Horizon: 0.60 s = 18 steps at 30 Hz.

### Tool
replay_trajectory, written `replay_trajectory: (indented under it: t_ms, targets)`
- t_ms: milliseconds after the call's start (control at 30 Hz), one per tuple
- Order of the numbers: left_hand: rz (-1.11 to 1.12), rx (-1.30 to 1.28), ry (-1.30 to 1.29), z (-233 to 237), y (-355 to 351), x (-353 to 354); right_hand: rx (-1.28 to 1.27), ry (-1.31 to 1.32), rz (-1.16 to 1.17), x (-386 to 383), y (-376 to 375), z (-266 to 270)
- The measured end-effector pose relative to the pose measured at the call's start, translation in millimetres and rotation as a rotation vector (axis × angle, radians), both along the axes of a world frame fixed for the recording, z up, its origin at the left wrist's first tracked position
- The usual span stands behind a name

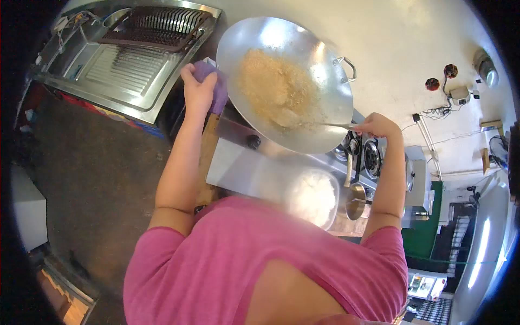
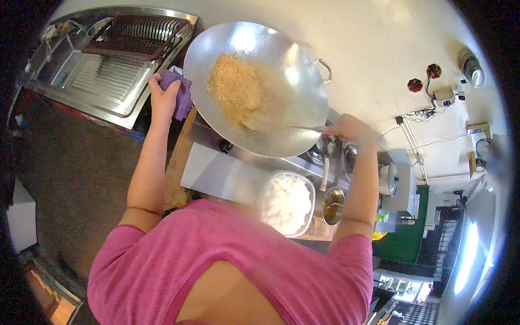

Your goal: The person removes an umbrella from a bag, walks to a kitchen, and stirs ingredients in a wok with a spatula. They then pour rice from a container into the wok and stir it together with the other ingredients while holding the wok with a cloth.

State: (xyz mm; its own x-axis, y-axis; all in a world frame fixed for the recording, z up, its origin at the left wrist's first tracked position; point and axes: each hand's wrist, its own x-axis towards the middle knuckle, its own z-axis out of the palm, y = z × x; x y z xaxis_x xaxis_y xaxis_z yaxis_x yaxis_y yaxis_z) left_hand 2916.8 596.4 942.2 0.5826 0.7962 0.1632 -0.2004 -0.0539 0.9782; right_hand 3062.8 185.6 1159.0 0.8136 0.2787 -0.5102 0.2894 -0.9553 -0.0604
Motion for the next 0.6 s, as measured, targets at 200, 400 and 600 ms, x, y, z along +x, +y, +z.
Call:
replay_trajectory:
  t_ms: [200,400,600]
  targets:
    - [0.028,0.035,-0.022,-5,-1,2,0.010,-0.089,0.024,29,31,-48]
    - [-0.015,-0.007,-0.020,1,5,-1,-0.044,-0.589,0.296,10,80,-13]
    - [0.035,0.077,-0.006,-6,3,1,-0.094,-0.794,0.404,50,105,-75]
